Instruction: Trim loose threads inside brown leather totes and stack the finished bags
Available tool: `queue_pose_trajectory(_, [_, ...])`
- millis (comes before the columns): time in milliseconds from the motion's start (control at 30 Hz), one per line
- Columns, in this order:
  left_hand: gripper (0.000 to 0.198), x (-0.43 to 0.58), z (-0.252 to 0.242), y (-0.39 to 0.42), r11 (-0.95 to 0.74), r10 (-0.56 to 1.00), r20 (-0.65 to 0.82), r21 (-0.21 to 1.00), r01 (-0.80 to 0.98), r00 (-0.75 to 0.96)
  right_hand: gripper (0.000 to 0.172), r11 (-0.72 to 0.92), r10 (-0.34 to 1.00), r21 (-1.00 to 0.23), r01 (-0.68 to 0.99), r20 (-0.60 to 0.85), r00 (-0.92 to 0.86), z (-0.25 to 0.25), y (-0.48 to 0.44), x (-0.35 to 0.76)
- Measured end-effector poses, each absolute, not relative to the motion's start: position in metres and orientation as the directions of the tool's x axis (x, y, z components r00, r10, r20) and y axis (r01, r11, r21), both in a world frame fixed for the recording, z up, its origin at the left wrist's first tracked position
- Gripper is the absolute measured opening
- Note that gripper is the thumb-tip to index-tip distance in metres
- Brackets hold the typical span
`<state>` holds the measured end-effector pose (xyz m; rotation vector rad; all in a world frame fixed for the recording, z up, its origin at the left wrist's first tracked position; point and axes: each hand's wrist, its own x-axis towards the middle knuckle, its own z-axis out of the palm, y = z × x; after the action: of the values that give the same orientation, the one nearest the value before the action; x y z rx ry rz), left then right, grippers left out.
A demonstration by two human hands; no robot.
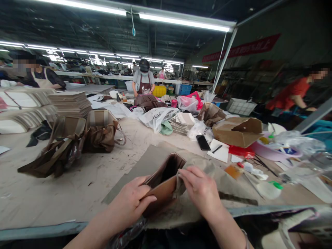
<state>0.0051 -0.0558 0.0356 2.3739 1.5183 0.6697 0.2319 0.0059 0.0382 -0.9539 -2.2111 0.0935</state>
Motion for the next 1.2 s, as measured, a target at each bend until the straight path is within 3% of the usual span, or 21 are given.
queue_pose_trajectory(67, [0.017,0.006,0.032,-0.055,-0.427,0.903,0.256,0.438,0.791,0.346,0.02,0.72,0.67,-0.36,0.594,0.584,-0.458,0.038,0.007,0.235])
queue_pose_trajectory(233, [0.017,0.01,0.028,-0.055,-0.444,0.896,0.254,0.478,0.758,0.365,0.021,0.814,0.576,-0.406,0.416,0.469,-0.67,0.051,-0.017,0.203])
queue_pose_trajectory(333, [0.016,0.013,0.029,-0.057,-0.446,0.894,0.266,0.463,0.766,0.36,0.022,0.791,0.612,-0.406,0.458,0.493,-0.619,0.07,-0.012,0.192])
queue_pose_trajectory(400, [0.016,0.015,0.03,-0.057,-0.454,0.889,0.285,0.437,0.777,0.359,0.02,0.818,0.575,-0.322,0.477,0.5,-0.648,0.08,0.001,0.189])
queue_pose_trajectory(533, [0.02,0.015,0.026,-0.055,-0.487,0.858,0.357,0.338,0.805,0.369,0.02,0.901,0.432,-0.111,0.42,0.333,-0.838,0.083,0.033,0.187])
queue_pose_trajectory(700, [0.018,0.014,0.016,-0.052,-0.547,0.782,0.474,0.209,0.81,0.406,0.024,0.847,0.523,-0.084,0.525,0.304,-0.796,0.078,0.07,0.209])
queue_pose_trajectory(833, [0.018,0.014,0.014,-0.051,-0.521,0.789,0.492,0.218,0.825,0.368,0.026,0.73,0.671,-0.153,0.666,0.347,-0.655,0.076,0.089,0.226])
queue_pose_trajectory(1033, [0.027,0.014,0.014,-0.05,-0.452,0.857,0.405,0.297,0.841,0.318,0.024,0.425,0.9,-0.429,0.797,0.297,-0.32,0.052,0.108,0.248])
queue_pose_trajectory(1100, [0.032,0.009,0.016,-0.048,-0.386,0.902,0.351,0.395,0.834,0.251,0.019,0.322,0.94,-0.496,0.807,0.269,-0.209,0.035,0.109,0.266])
queue_pose_trajectory(1200, [0.027,-0.01,0.022,-0.044,-0.138,0.982,0.191,0.668,0.731,0.011,0.018,0.198,0.964,-0.608,0.769,0.264,-0.039,0.007,0.102,0.303])
